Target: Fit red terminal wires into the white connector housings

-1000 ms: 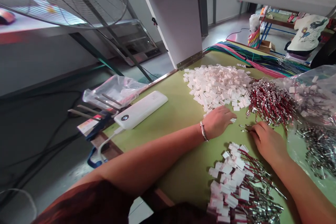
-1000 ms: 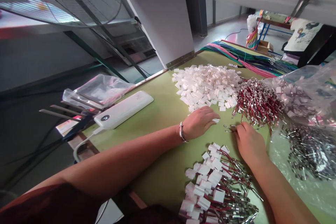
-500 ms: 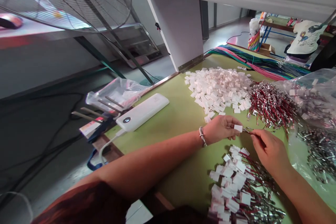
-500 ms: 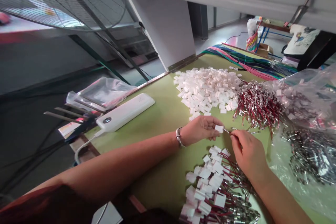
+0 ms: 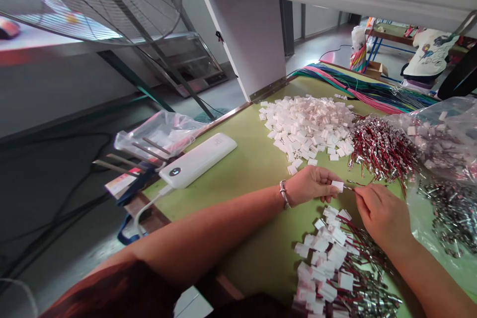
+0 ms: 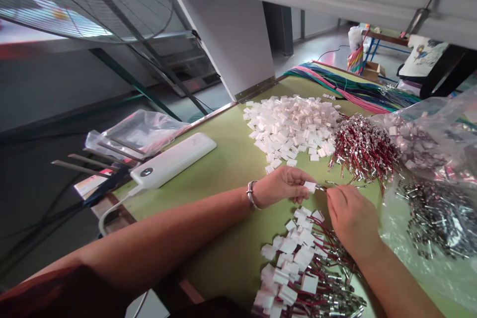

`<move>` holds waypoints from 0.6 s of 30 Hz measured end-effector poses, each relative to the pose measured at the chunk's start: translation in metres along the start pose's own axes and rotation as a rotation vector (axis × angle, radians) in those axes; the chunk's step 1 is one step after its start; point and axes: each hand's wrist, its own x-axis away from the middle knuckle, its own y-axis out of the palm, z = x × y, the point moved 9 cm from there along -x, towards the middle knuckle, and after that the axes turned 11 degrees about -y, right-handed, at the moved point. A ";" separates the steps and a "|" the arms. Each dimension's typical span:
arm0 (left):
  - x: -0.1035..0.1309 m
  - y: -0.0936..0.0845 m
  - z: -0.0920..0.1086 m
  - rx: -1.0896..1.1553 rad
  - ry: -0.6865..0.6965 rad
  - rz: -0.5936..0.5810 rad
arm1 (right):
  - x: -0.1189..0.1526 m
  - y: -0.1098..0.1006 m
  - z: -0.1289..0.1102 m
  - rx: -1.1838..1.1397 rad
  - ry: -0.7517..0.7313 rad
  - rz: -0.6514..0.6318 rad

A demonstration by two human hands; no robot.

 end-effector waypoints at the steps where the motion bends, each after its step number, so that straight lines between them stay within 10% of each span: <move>1: 0.000 0.000 0.000 -0.010 -0.003 0.004 | 0.000 0.000 -0.002 0.018 -0.021 -0.010; 18: 0.016 0.025 0.013 -0.666 0.179 0.055 | 0.008 0.016 -0.009 -0.194 0.053 -0.020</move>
